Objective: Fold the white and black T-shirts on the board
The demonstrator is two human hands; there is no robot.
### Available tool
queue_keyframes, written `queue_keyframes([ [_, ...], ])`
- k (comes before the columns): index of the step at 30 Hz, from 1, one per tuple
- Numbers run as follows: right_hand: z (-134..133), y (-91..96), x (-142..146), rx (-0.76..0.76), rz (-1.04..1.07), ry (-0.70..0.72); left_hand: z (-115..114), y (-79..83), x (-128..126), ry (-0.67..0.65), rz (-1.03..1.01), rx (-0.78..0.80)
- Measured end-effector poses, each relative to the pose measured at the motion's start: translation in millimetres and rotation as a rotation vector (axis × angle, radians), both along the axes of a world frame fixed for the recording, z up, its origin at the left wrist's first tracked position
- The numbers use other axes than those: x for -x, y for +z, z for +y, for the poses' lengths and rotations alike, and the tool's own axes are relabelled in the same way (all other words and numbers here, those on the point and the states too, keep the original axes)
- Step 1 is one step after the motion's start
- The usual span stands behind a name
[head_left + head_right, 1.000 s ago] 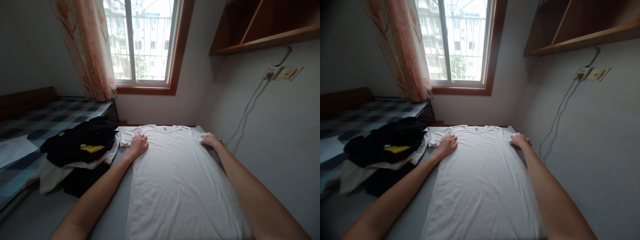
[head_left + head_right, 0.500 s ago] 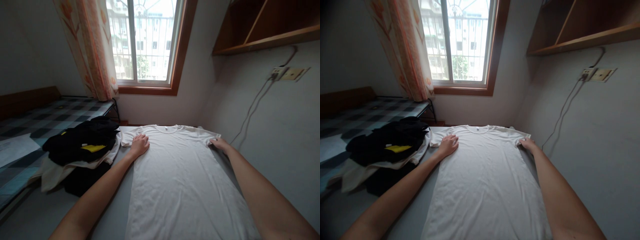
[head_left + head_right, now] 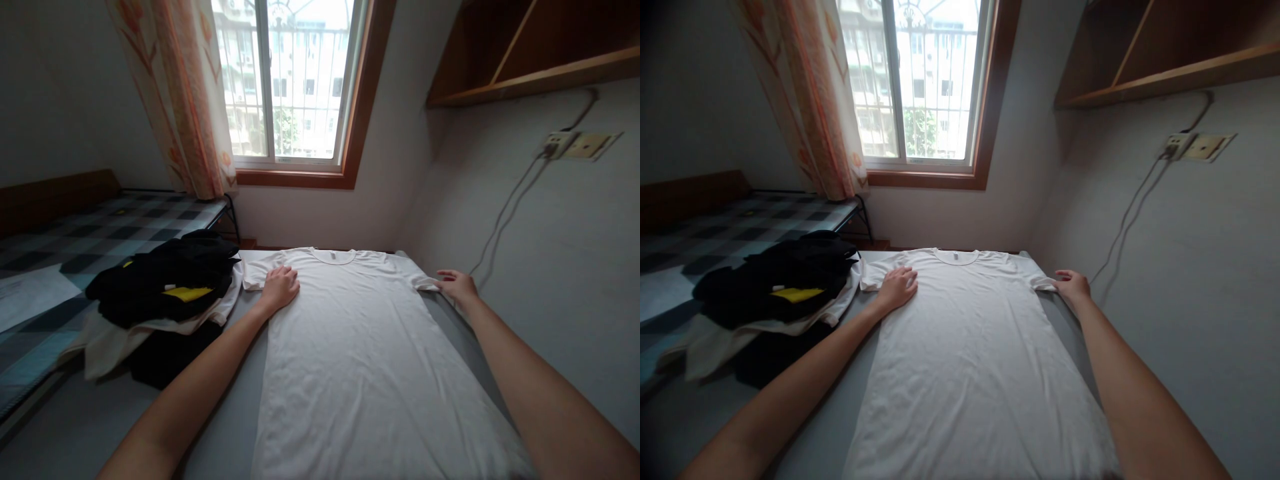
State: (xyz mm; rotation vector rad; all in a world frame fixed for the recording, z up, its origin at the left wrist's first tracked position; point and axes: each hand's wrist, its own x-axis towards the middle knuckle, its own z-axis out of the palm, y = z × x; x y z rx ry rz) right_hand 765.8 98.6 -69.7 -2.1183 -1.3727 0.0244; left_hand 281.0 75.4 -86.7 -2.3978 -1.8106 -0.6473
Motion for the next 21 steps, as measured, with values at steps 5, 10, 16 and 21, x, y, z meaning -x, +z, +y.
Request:
queue_keyframes([
  [5,-17.8,15.1,-5.9,-0.069,0.172,0.027,-1.0,0.6,0.4,-0.009,0.008,-0.015],
  [10,-30.1,19.3,-6.6,0.233,0.115,0.076,-1.1,-0.2,0.5,-0.001,0.007,-0.002],
  [16,-38.6,24.9,38.3,0.164,-0.343,0.043,-1.4,0.1,0.7,-0.005,-0.003,-0.004],
  [21,-41.4,34.9,92.9,0.415,-0.524,0.049,-2.3,0.9,1.2,-0.014,-0.009,0.005],
])
